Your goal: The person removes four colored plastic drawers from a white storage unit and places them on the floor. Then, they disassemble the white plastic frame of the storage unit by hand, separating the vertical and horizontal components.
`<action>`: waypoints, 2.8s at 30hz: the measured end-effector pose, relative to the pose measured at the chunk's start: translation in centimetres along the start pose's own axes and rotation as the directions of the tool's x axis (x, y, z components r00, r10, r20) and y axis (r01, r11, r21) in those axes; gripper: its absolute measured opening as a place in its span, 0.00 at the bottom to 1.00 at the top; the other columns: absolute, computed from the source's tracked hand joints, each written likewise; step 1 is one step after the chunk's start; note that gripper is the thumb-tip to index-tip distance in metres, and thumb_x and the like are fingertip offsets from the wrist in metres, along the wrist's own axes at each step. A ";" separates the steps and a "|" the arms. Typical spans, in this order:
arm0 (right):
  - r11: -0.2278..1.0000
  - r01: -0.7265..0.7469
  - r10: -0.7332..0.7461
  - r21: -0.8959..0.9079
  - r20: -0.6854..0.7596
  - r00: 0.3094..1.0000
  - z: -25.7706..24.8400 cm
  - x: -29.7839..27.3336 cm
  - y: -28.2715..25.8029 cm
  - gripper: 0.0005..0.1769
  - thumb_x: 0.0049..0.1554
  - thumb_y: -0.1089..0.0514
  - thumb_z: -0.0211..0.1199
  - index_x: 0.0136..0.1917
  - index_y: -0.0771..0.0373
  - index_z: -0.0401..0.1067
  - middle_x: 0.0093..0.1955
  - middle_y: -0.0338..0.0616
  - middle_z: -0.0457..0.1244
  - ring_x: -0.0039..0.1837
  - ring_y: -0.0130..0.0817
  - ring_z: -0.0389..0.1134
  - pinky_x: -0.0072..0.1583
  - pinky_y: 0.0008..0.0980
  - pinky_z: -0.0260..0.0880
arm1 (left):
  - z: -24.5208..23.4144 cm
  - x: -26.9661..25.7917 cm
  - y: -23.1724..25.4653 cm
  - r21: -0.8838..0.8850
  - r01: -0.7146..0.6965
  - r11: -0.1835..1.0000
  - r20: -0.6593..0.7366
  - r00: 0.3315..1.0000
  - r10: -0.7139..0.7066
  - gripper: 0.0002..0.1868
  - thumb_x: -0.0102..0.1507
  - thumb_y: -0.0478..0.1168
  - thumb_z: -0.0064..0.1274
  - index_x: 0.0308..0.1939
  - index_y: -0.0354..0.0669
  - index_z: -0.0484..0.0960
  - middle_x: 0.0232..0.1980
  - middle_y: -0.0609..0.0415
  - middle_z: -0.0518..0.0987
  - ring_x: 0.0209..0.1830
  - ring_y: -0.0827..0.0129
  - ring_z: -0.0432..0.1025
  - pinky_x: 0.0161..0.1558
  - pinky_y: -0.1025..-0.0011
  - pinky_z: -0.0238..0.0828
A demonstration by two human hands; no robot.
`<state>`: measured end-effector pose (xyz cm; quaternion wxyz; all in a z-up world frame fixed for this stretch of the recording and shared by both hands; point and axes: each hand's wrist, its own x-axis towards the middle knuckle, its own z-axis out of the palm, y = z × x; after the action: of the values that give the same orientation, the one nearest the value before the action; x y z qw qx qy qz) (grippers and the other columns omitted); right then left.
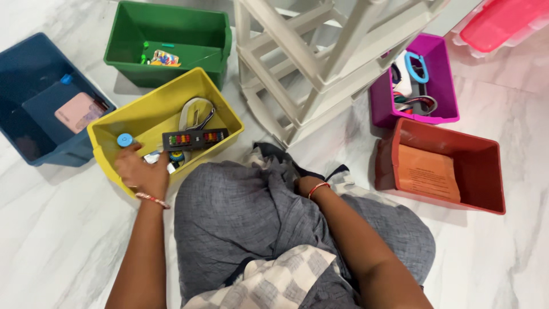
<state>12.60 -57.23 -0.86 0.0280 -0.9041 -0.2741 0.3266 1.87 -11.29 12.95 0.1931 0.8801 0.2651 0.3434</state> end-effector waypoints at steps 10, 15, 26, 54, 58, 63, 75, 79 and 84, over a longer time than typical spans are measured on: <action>0.930 -0.089 0.158 0.356 -0.171 0.973 -7.4 -4.5 -0.5 0.25 0.54 0.48 0.66 0.63 0.55 0.74 0.58 0.50 0.70 0.62 0.50 0.70 0.62 0.44 0.69 | 13.0 -2.0 22.8 -0.528 -0.180 0.830 0.630 0.572 0.525 0.40 0.48 0.54 0.74 0.56 0.34 0.78 0.59 0.37 0.74 0.58 0.42 0.69 0.58 0.56 0.65; 0.917 -0.107 0.191 0.384 -0.187 0.964 -7.6 -4.8 0.6 0.26 0.53 0.48 0.68 0.63 0.55 0.75 0.58 0.52 0.70 0.61 0.50 0.71 0.62 0.43 0.70 | 18.7 -5.0 26.4 -0.403 0.403 0.822 0.852 0.493 0.176 0.47 0.51 0.60 0.71 0.60 0.26 0.72 0.53 0.37 0.80 0.54 0.46 0.77 0.54 0.59 0.74; 0.927 -0.055 0.126 0.371 -0.169 0.977 -6.8 -2.8 0.5 0.25 0.52 0.50 0.67 0.63 0.55 0.75 0.58 0.50 0.70 0.62 0.48 0.70 0.62 0.42 0.69 | 23.9 -8.1 26.0 -0.541 0.412 0.734 0.776 0.580 0.247 0.32 0.59 0.64 0.59 0.49 0.38 0.84 0.43 0.46 0.86 0.44 0.59 0.79 0.46 0.64 0.73; 0.725 -0.264 0.480 0.636 -0.193 0.856 -7.3 -3.0 -0.6 0.61 0.38 0.38 0.81 0.75 0.64 0.57 0.71 0.61 0.57 0.70 0.55 0.63 0.67 0.43 0.66 | 16.3 -9.1 28.2 -0.812 0.406 0.420 0.543 0.790 0.286 0.20 0.64 0.52 0.62 0.43 0.36 0.83 0.38 0.60 0.82 0.39 0.75 0.73 0.43 0.72 0.71; 0.659 -0.189 0.468 0.728 -0.200 0.861 -6.7 -2.8 -0.9 0.57 0.36 0.41 0.84 0.69 0.71 0.63 0.69 0.64 0.60 0.69 0.54 0.65 0.69 0.41 0.66 | 15.7 -10.1 28.9 -0.826 0.421 0.375 0.533 0.799 0.277 0.20 0.65 0.52 0.63 0.41 0.36 0.84 0.38 0.60 0.82 0.38 0.75 0.73 0.43 0.73 0.72; 0.598 -0.102 0.451 0.795 -0.228 0.863 -5.5 -2.1 -0.8 0.55 0.32 0.48 0.85 0.67 0.70 0.65 0.63 0.60 0.66 0.66 0.50 0.69 0.68 0.39 0.67 | 14.7 -10.4 29.1 -0.807 0.491 0.327 0.574 0.783 0.240 0.19 0.63 0.50 0.64 0.42 0.36 0.83 0.38 0.59 0.83 0.39 0.76 0.74 0.44 0.73 0.72; 0.552 -0.015 0.372 0.834 -0.230 0.899 -2.4 -2.0 -0.2 0.44 0.37 0.54 0.81 0.64 0.68 0.68 0.56 0.53 0.71 0.58 0.43 0.73 0.61 0.36 0.72 | 14.4 -12.8 29.6 -0.810 0.523 0.267 0.573 0.803 0.164 0.16 0.61 0.45 0.67 0.43 0.36 0.83 0.40 0.57 0.84 0.40 0.74 0.76 0.46 0.73 0.73; 0.551 -0.084 0.402 0.830 -0.176 0.899 -2.3 -2.6 -0.6 0.35 0.41 0.54 0.79 0.59 0.68 0.73 0.50 0.51 0.72 0.51 0.41 0.76 0.56 0.36 0.74 | 14.0 -13.0 29.9 -0.831 0.513 0.216 0.550 0.816 0.179 0.16 0.62 0.44 0.67 0.44 0.36 0.82 0.40 0.58 0.84 0.41 0.75 0.75 0.46 0.73 0.72; 0.482 -0.045 0.392 0.875 -0.169 0.904 -1.6 -3.3 -1.1 0.32 0.42 0.58 0.75 0.60 0.69 0.73 0.48 0.51 0.73 0.48 0.43 0.76 0.52 0.39 0.76 | 13.1 -13.1 30.1 -0.819 0.536 0.203 0.569 0.803 0.175 0.15 0.61 0.44 0.67 0.43 0.37 0.83 0.39 0.59 0.84 0.40 0.75 0.75 0.45 0.74 0.72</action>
<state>10.94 -57.78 2.54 0.4742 -0.8412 0.0519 0.2545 13.01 -44.86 13.04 0.8029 0.5799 0.0334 0.1342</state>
